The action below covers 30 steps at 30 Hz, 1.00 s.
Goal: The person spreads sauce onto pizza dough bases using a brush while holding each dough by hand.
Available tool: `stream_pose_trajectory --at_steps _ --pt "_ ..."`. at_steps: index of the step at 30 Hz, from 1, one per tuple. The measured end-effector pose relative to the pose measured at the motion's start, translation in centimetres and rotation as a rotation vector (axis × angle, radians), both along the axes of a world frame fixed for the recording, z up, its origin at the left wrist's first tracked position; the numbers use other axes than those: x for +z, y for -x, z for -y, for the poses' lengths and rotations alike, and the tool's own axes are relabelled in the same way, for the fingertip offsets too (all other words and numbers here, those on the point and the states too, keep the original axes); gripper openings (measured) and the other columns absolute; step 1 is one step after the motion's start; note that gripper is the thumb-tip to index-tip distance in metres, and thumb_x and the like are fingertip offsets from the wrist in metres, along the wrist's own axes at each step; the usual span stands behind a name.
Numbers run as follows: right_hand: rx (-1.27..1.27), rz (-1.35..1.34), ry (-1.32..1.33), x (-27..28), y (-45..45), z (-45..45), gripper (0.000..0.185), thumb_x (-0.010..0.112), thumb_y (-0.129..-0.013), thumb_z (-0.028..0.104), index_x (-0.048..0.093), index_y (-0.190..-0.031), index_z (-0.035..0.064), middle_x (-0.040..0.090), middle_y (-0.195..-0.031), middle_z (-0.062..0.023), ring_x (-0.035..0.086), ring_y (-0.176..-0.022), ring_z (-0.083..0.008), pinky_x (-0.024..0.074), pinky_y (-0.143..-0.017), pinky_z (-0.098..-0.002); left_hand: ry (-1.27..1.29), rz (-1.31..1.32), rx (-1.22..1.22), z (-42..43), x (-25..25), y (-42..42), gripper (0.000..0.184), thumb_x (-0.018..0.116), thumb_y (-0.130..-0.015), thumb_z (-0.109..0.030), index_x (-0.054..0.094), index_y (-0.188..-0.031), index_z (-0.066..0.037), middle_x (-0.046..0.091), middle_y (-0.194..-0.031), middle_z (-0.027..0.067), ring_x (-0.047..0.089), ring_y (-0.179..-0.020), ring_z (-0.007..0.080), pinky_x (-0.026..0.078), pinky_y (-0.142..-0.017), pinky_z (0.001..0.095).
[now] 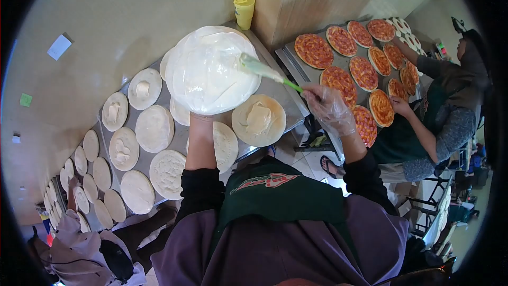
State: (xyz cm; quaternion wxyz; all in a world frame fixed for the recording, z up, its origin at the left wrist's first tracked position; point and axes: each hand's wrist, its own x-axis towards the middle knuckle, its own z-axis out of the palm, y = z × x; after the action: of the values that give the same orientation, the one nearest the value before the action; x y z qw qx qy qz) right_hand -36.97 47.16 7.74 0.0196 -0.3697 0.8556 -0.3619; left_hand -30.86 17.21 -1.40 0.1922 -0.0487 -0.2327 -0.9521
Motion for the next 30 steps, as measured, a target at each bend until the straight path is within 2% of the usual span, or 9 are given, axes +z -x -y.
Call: stream_pose_trajectory --at_steps 3,6,11,15,18,20,23,26,30 --pt "0.054 0.067 -0.056 -0.3 -1.4 -0.7 0.015 0.055 -0.087 0.013 0.060 -0.097 0.0027 0.060 -0.079 -0.0209 0.058 -0.069 -0.0364 0.0468 -0.061 -0.0378 0.033 0.022 0.015 0.2 -0.4 0.2 0.063 0.042 -0.089 -0.053 0.038 -0.136 -0.012 0.043 -0.137 0.0124 0.044 -0.122 0.0316 0.037 -0.102 0.0504" --pt "0.171 0.141 -0.059 -0.5 -2.5 -1.0 0.016 0.054 -0.089 0.013 0.059 -0.098 0.0017 0.059 -0.075 -0.0174 0.058 -0.066 -0.0292 0.0461 -0.061 -0.0345 0.068 0.043 0.027 0.2 -0.5 1.2 0.062 0.042 -0.089 -0.053 0.038 -0.136 -0.012 0.043 -0.137 0.0123 0.044 -0.122 0.0313 0.037 -0.102 0.0501" --pt "-0.022 0.512 0.121 -1.7 -3.3 0.7 0.020 0.047 -0.094 0.016 0.057 -0.101 0.0003 0.051 -0.070 -0.0047 0.046 -0.064 -0.0118 0.0411 -0.059 -0.0275 0.129 0.068 0.039 -0.6 -1.0 1.2 0.062 0.042 -0.089 -0.052 0.038 -0.136 -0.012 0.043 -0.137 0.0122 0.045 -0.122 0.0308 0.037 -0.101 0.0495" --pt "-0.150 0.524 0.215 -3.9 -2.9 3.4 0.022 0.045 -0.095 0.019 0.056 -0.103 0.0012 0.049 -0.070 -0.0031 0.044 -0.064 -0.0104 0.0402 -0.059 -0.0265 0.167 0.095 0.055 -1.7 -1.6 1.4 0.062 0.042 -0.089 -0.052 0.038 -0.136 -0.012 0.043 -0.136 0.0121 0.045 -0.122 0.0305 0.037 -0.101 0.0491" --pt "-0.202 0.439 0.268 -4.6 -2.5 5.0 0.022 0.045 -0.094 0.019 0.055 -0.104 0.0012 0.054 -0.072 -0.0091 0.052 -0.064 -0.0175 0.0430 -0.061 -0.0303 0.195 0.115 0.066 -2.6 -2.2 1.1 0.061 0.042 -0.089 -0.052 0.038 -0.136 -0.012 0.044 -0.136 0.0120 0.045 -0.121 0.0302 0.038 -0.101 0.0488" --pt "-0.220 0.301 0.153 -5.2 -2.0 5.9 0.021 0.046 -0.093 0.016 0.054 -0.104 0.0012 0.060 -0.079 -0.0195 0.060 -0.073 -0.0308 0.0453 -0.065 -0.0366 0.212 0.127 0.073 -2.8 -2.4 1.3 0.061 0.042 -0.089 -0.052 0.038 -0.136 -0.012 0.044 -0.136 0.0120 0.046 -0.121 0.0300 0.038 -0.101 0.0486" --pt "-0.216 0.205 0.061 -3.7 -2.5 7.3 0.019 0.045 -0.091 0.013 0.054 -0.104 0.0012 0.059 -0.086 -0.0260 0.059 -0.081 -0.0408 0.0458 -0.067 -0.0418 0.240 0.148 0.088 -3.8 -3.0 0.0 0.061 0.042 -0.089 -0.051 0.038 -0.136 -0.012 0.044 -0.136 0.0119 0.046 -0.121 0.0297 0.038 -0.101 0.0483" --pt "-0.174 0.077 0.142 -3.6 -3.0 8.2 0.013 0.050 -0.090 0.012 0.055 -0.098 0.0026 0.055 -0.069 -0.0179 0.058 -0.063 -0.0319 0.0444 -0.058 -0.0372 0.268 0.172 0.102 -3.7 -3.6 -0.3 0.061 0.042 -0.090 -0.051 0.038 -0.136 -0.012 0.044 -0.136 0.0118 0.046 -0.121 0.0294 0.038 -0.101 0.0480" --pt "-0.038 0.033 0.005 -1.6 -3.5 9.1 0.015 0.050 -0.090 0.013 0.055 -0.099 0.0021 0.059 -0.074 -0.0212 0.059 -0.069 -0.0387 0.0459 -0.061 -0.0400 0.129 0.181 -0.122 -2.5 -8.3 -0.3 0.059 0.043 -0.091 -0.048 0.037 -0.136 -0.011 0.046 -0.134 0.0105 0.050 -0.117 0.0254 0.041 -0.099 0.0440"
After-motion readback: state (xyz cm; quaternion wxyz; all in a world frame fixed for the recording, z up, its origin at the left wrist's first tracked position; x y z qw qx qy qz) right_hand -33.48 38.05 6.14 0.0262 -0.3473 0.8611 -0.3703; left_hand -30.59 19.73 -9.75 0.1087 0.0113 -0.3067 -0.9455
